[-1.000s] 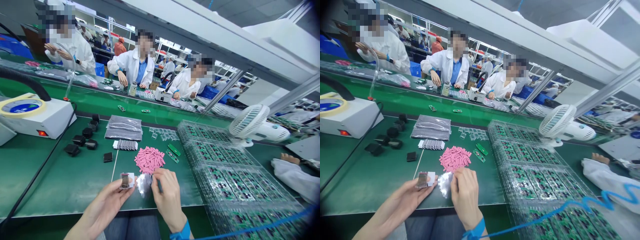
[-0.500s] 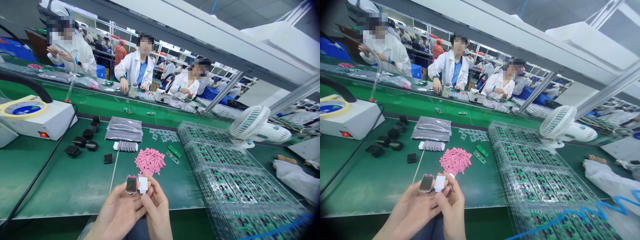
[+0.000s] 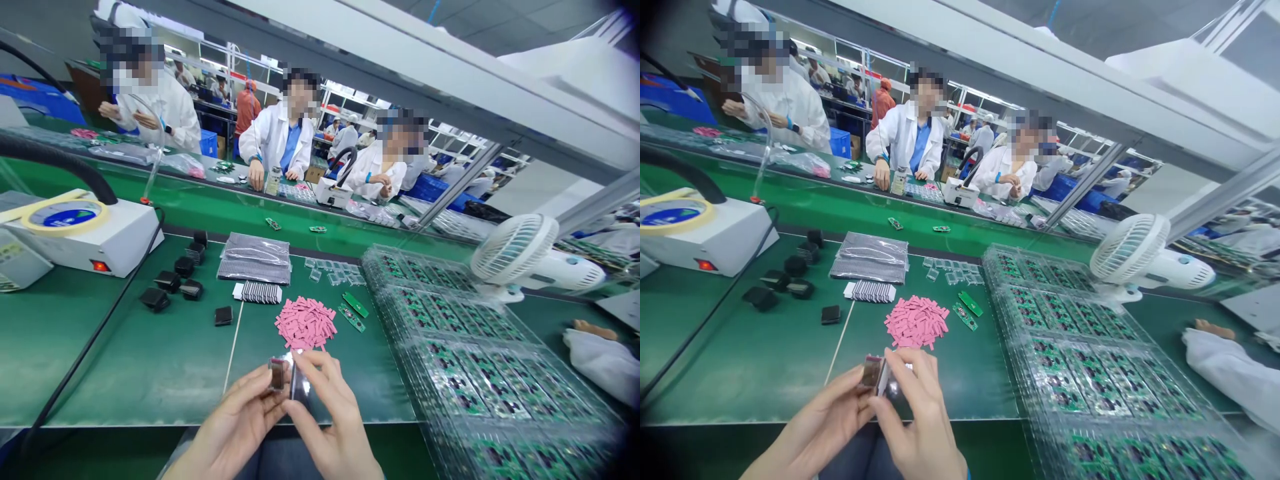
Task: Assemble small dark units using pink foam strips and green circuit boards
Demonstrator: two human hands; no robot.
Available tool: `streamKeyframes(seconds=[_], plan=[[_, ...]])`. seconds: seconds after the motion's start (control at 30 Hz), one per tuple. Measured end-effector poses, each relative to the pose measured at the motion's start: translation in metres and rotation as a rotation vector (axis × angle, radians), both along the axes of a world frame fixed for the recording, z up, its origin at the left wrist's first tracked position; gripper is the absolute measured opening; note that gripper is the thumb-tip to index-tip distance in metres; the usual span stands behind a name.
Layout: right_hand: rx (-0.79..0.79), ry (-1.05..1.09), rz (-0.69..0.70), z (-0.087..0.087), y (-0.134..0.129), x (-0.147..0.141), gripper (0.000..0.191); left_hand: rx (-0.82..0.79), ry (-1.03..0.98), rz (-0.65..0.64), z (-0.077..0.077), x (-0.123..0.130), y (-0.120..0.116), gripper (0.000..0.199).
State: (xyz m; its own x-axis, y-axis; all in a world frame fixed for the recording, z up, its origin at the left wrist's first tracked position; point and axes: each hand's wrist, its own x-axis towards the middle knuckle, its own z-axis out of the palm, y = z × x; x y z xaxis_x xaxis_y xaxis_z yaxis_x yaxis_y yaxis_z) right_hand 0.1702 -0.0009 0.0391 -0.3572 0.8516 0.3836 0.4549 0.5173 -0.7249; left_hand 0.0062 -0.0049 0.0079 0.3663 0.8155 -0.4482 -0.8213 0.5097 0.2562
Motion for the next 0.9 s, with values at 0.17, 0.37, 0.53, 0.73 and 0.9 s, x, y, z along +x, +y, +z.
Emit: streamKeyframes(seconds=[0.17, 0.37, 0.53, 0.73, 0.9], plan=[[0.109, -0.234, 0.073, 0.002, 0.002, -0.007, 0.049, 0.067, 0.03, -0.015, 0.002, 0.0, 0.0, 0.02], [0.272, -0.314, 0.07, -0.002, 0.001, -0.014, 0.046, 0.04, 0.078, -0.005, -0.001, -0.004, 0.003, 0.024], [0.291, -0.417, 0.058, 0.0, -0.002, -0.014, 0.045, 0.015, 0.094, -0.019, 0.001, -0.005, 0.005, 0.026], [0.268, -0.364, 0.015, -0.005, -0.003, -0.014, 0.045, 0.014, 0.08, -0.028, 0.004, -0.001, 0.002, 0.021], [0.236, -0.257, -0.065, -0.009, -0.003, -0.013, 0.042, -0.004, 0.038, -0.032, 0.004, 0.002, -0.001, 0.017]])
